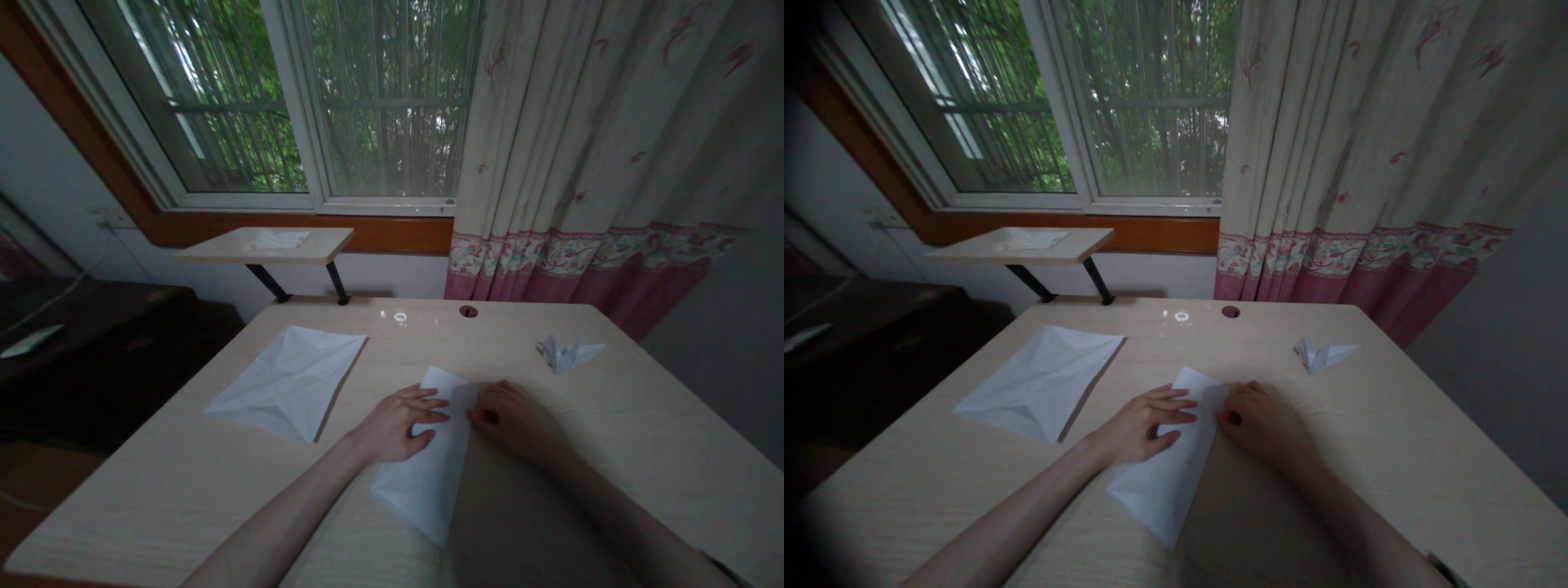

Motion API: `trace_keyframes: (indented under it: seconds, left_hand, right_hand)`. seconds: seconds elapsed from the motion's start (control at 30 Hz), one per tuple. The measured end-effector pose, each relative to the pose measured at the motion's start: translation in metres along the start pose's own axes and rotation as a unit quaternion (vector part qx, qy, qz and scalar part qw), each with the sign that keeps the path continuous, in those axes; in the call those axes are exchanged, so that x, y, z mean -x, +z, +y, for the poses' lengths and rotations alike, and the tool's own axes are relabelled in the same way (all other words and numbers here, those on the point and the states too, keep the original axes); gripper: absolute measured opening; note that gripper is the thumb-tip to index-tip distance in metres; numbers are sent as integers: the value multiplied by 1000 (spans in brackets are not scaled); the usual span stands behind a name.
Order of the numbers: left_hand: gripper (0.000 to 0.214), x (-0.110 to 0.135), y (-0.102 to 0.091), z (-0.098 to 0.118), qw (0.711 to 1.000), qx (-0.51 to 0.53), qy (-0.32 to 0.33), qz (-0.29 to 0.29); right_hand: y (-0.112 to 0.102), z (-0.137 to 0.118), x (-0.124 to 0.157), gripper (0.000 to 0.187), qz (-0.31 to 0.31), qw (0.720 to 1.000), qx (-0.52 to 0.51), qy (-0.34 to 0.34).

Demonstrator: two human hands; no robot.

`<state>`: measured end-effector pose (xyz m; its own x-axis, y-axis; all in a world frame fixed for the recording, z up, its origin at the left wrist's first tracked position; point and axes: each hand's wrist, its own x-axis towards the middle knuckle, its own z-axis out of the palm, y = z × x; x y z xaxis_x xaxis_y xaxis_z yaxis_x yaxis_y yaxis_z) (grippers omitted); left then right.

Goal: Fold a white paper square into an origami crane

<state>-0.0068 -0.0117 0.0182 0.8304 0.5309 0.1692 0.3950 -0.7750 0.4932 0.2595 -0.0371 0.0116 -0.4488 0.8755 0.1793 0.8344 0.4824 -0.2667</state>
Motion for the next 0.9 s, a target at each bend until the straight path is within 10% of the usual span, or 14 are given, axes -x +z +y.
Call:
trace_keyframes:
  seconds: [0.47,0.9]
  left_hand:
    - [39,-1,0,1,1000,-2,0,-2]
    - [48,2,-6,-2,1000,-10,10,-26]
  right_hand:
    - [18,29,-7,25,66,986,12,155]
    - [19,28,-7,33,50,987,40,147]
